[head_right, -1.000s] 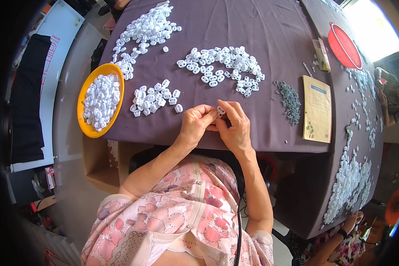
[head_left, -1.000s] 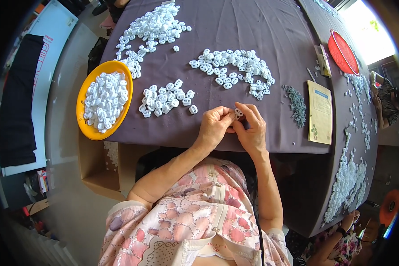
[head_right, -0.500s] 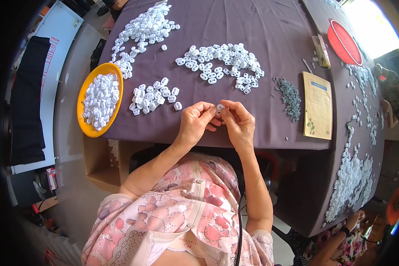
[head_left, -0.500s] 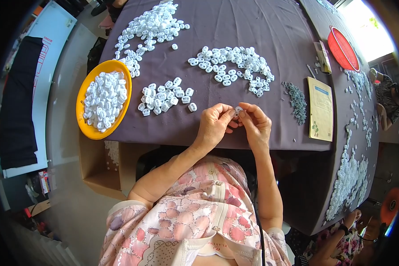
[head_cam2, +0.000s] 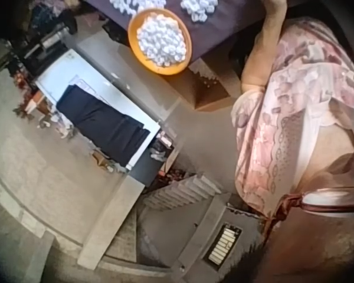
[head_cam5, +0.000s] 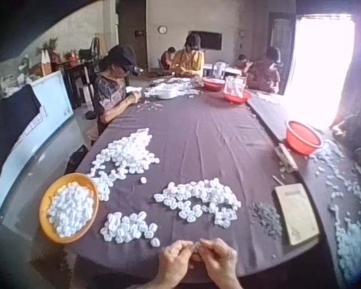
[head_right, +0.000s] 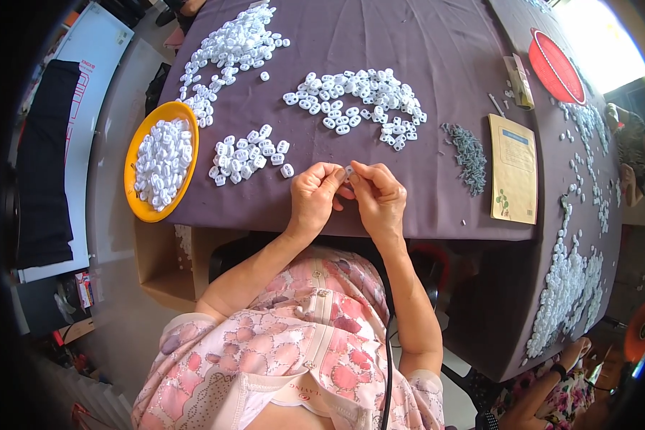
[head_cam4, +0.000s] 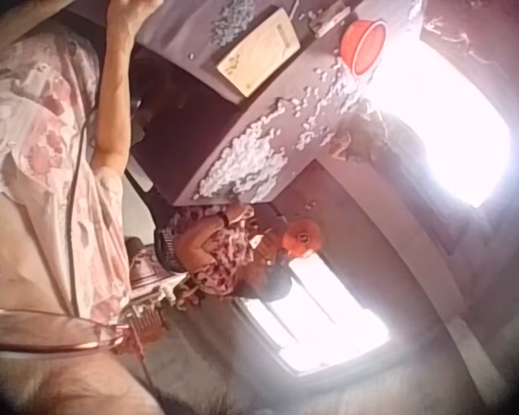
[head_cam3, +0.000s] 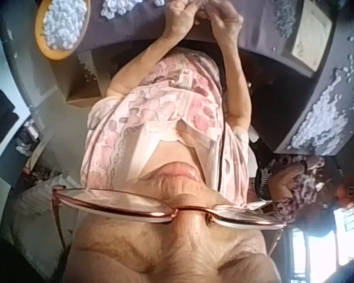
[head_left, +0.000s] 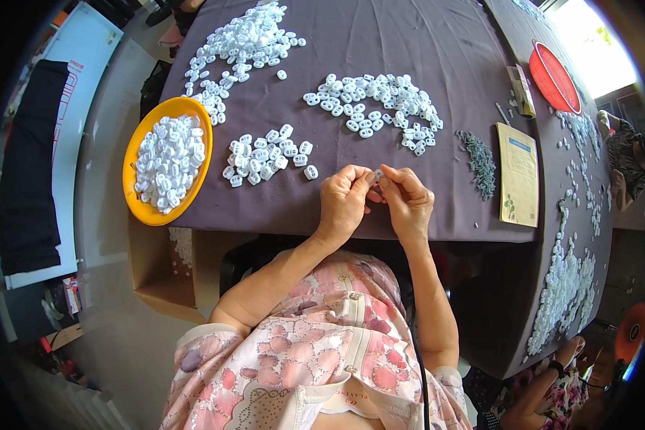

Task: The person assembles small plastic cord locks by fitting pieces together by hand and places the assembled locks into a bowl and across the table.

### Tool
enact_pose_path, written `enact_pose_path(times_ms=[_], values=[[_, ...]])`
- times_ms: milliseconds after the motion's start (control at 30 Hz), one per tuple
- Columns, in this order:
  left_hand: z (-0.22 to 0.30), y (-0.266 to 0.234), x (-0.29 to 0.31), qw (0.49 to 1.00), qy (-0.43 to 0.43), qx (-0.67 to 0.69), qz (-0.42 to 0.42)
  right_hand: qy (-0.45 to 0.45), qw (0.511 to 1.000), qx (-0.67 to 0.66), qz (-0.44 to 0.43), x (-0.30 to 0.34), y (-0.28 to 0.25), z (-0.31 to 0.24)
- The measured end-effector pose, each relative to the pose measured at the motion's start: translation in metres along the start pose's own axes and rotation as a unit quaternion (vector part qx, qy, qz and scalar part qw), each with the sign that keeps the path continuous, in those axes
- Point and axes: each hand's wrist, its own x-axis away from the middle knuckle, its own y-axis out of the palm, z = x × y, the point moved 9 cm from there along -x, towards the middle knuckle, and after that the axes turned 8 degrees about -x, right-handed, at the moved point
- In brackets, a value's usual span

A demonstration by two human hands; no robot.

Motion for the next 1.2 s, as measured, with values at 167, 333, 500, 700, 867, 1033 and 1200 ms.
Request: enact_pose_path(times_ms=[167, 333, 500, 700, 867, 1033, 1200], values=[[-0.003, -0.001, -0.004, 0.998, -0.026, 0.054, 0.013, -0.077, 0.992, 0.101, -0.007, 0.001, 0.005, -0.01], [-0.007, 0.002, -0.003, 0.996, -0.038, 0.084, 0.0, -0.147, 0.968, 0.202, -0.011, 0.003, 0.011, -0.028], [-0.007, 0.004, -0.004, 0.996, -0.044, 0.081, -0.023, -0.178, 0.954, 0.237, -0.032, 0.002, 0.011, -0.033], [-0.006, 0.002, -0.004, 0.997, -0.024, 0.074, -0.003, -0.191, 0.95, 0.242, -0.05, 0.002, 0.02, -0.039], [-0.006, 0.003, -0.006, 0.998, -0.022, 0.044, -0.027, -0.159, 0.95, 0.261, -0.061, -0.004, 0.018, -0.034], [-0.006, 0.006, -0.007, 0.995, -0.043, 0.053, -0.073, -0.169, 0.952, 0.247, -0.056, -0.002, 0.016, -0.031], [-0.007, 0.008, -0.01, 0.994, -0.05, 0.04, -0.088, -0.175, 0.953, 0.239, -0.062, -0.001, 0.016, -0.029]])
